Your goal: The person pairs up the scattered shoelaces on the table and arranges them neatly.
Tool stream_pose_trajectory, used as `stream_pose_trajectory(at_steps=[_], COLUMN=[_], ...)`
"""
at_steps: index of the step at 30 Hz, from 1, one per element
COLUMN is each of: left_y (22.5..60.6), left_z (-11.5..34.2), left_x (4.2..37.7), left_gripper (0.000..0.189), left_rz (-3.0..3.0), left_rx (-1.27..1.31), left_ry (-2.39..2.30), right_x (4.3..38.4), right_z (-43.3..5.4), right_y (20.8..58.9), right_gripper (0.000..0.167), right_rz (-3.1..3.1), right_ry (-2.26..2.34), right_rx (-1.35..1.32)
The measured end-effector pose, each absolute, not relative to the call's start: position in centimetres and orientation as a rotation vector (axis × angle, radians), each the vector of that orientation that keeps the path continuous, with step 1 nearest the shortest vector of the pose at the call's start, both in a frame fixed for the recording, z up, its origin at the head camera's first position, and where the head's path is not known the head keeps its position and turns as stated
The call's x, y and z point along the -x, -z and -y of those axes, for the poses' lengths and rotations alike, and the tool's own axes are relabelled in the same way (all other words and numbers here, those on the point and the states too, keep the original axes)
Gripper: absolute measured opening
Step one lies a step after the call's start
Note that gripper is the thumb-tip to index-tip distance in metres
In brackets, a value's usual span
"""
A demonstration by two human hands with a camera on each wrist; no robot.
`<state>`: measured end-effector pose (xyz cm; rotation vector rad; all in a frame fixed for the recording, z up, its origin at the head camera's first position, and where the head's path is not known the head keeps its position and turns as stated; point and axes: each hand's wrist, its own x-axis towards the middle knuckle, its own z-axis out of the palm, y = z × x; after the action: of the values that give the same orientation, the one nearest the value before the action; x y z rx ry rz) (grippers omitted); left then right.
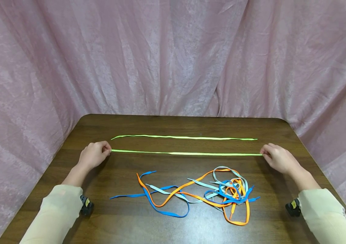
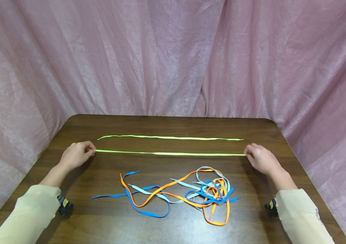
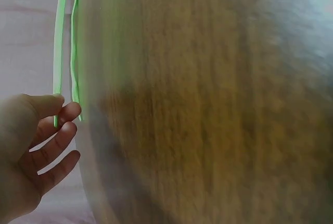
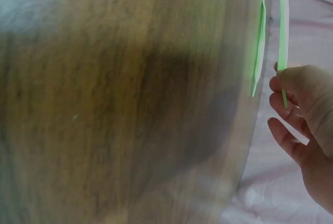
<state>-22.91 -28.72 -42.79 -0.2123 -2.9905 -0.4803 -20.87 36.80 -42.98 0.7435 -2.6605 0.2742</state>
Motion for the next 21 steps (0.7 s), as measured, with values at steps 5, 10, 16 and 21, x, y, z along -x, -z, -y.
stream_pose_trajectory(at_steps=[5,10,16,21], left_y=[42.9,42.8,42.9,43.0], left_z=[28.7,28.6,28.8,28.8], left_x=[23.9,24.8,25.9,26.6], left_gripper=[0.004,0.006,0.010,0.012], left_rz=[2.988,2.995,3.020,3.013], left_rx=[0.183,0.147,0.094,0.064], left_ry=[0.473,0.484,0.503,0.503], right_x=[21.7,22.6,23.4,24.3], right_z=[-36.6,-36.3,-35.9,-35.7], right_y=[43.2,43.1,42.7,42.8], right_gripper=[0.018,0.017,0.012,0.010], right_rz=[2.672,2.672,2.775,2.814], right_ry=[-0.299,-0.304,-0.302,-0.313], right_rx=[-0.703,-0.670,-0.583,-0.542])
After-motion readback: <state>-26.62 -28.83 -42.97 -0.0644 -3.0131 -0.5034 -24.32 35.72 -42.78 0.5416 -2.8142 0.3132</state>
